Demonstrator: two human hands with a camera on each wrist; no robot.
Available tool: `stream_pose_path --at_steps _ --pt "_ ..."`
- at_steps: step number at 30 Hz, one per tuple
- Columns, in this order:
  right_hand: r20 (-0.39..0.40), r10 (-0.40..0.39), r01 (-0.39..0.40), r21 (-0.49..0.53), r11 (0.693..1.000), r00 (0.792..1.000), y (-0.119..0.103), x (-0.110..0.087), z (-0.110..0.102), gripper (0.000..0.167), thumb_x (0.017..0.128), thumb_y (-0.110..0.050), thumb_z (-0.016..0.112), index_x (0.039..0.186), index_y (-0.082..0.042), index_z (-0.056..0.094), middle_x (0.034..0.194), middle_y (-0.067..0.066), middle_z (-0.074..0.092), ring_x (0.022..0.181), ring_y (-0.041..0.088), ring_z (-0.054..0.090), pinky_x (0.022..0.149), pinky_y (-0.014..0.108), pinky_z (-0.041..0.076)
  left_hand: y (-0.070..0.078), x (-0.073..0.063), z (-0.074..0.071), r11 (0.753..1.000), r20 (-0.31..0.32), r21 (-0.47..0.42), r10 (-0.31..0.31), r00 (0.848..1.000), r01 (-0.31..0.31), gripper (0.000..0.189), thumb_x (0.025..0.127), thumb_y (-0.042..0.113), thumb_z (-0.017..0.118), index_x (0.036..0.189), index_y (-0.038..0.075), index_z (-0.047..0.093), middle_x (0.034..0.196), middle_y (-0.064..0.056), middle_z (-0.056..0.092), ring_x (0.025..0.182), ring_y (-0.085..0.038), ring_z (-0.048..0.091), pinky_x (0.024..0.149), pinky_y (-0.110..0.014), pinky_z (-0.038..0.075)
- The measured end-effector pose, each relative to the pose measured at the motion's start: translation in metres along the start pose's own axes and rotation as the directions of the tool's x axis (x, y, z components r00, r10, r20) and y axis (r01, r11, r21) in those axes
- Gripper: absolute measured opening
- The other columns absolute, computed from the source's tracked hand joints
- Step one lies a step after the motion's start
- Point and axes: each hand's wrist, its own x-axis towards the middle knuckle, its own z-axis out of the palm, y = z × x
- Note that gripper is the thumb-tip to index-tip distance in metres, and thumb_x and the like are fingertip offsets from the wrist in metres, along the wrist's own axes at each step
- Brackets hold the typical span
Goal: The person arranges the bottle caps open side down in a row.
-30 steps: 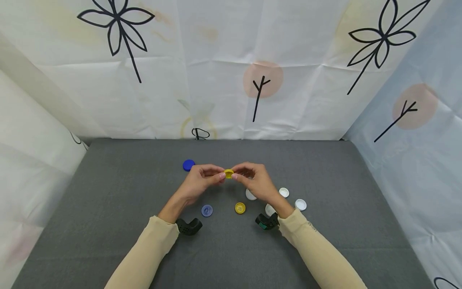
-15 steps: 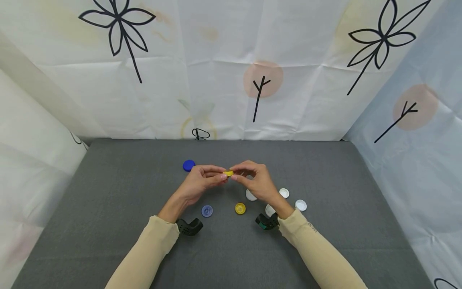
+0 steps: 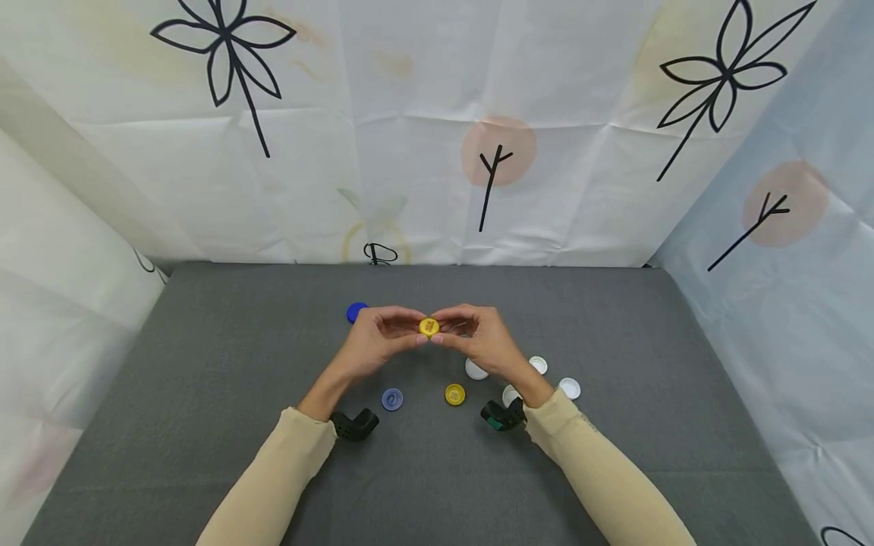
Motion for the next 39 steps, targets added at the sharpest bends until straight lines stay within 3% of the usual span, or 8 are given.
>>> stream_pose_path --at_steps 3,7,14,17,25,29,35,39 --pt "0.021 0.013 -0.013 -0.018 1.0 1.0 0.002 0.007 0.003 0.029 0.09 -0.008 0.078 0.117 0.002 0.073 0.105 0.014 0.072 0.093 0.03 0.069 0.082 0.042 0.056 -0.001 0.002 -0.006 0.99 0.001 0.133 0.054 0.999 -0.054 0.03 0.087 0.001 0.079 0.116 -0.002 0.072 0.11 -0.015 0.072 0.096 -0.027 0.072 0.085 -0.039 0.058" --pt "0.045 0.015 -0.011 -0.074 0.997 0.999 0.004 0.021 0.007 0.027 0.09 -0.007 0.079 0.115 0.001 0.073 0.102 0.012 0.073 0.09 0.025 0.069 0.08 0.038 0.056 -0.001 0.008 -0.016 0.946 0.003 0.315 0.085 0.996 -0.082 0.03 0.087 0.006 0.081 0.116 0.001 0.073 0.111 -0.011 0.073 0.097 -0.026 0.069 0.088 -0.041 0.056" --pt "0.077 0.038 -0.026 -0.158 0.987 0.996 0.01 0.05 0.018 0.028 0.088 -0.005 0.08 0.115 0.002 0.073 0.1 0.011 0.073 0.09 0.022 0.068 0.08 0.034 0.057 -0.007 0.018 -0.04 0.87 0.024 0.483 0.095 0.995 -0.095 0.03 0.087 0.009 0.082 0.114 0.001 0.074 0.111 -0.012 0.072 0.104 -0.036 0.064 0.09 -0.051 0.052" --pt "0.079 0.055 -0.04 -0.182 0.983 0.995 0.013 0.061 0.025 0.028 0.088 -0.005 0.08 0.114 0.002 0.073 0.099 0.011 0.072 0.09 0.021 0.069 0.08 0.029 0.056 -0.013 0.023 -0.052 0.848 0.031 0.522 0.092 0.995 -0.095 0.03 0.086 0.011 0.083 0.113 0.002 0.075 0.111 -0.013 0.071 0.106 -0.037 0.062 0.09 -0.053 0.05" --pt "0.068 0.122 -0.102 -0.249 0.963 0.99 0.021 0.082 0.04 0.029 0.089 -0.01 0.08 0.116 0.0 0.073 0.102 0.012 0.073 0.091 0.021 0.068 0.078 0.027 0.055 -0.024 0.032 -0.073 0.822 0.018 0.567 0.048 0.999 -0.05 0.03 0.084 0.011 0.085 0.111 0.002 0.076 0.112 -0.014 0.071 0.11 -0.037 0.06 0.094 -0.054 0.048" --pt "0.062 0.158 -0.135 -0.281 0.95 0.985 0.026 0.088 0.048 0.029 0.089 -0.011 0.08 0.115 -0.001 0.074 0.102 0.012 0.073 0.09 0.019 0.068 0.077 0.026 0.054 -0.033 0.034 -0.079 0.823 0.026 0.567 0.031 0.999 -0.041 0.029 0.084 0.011 0.085 0.111 0.002 0.077 0.111 -0.014 0.071 0.11 -0.035 0.062 0.096 -0.054 0.047" --pt "0.048 0.181 -0.157 -0.318 0.935 0.982 0.031 0.095 0.057 0.026 0.087 -0.009 0.082 0.111 -0.001 0.075 0.097 0.009 0.074 0.087 0.018 0.068 0.075 0.023 0.053 -0.044 0.037 -0.088 0.819 0.047 0.569 0.059 0.997 -0.075 0.029 0.082 0.01 0.086 0.108 0.003 0.078 0.107 -0.013 0.073 0.106 -0.033 0.063 0.099 -0.054 0.043" --pt "0.05 0.185 -0.157 -0.344 0.926 0.981 0.034 0.098 0.06 0.026 0.087 -0.01 0.082 0.111 -0.002 0.076 0.096 0.008 0.074 0.086 0.016 0.067 0.075 0.022 0.052 -0.047 0.038 -0.091 0.816 0.028 0.576 0.039 0.999 -0.048 0.028 0.081 0.008 0.087 0.106 0.002 0.078 0.107 -0.014 0.072 0.107 -0.033 0.06 0.103 -0.054 0.037"
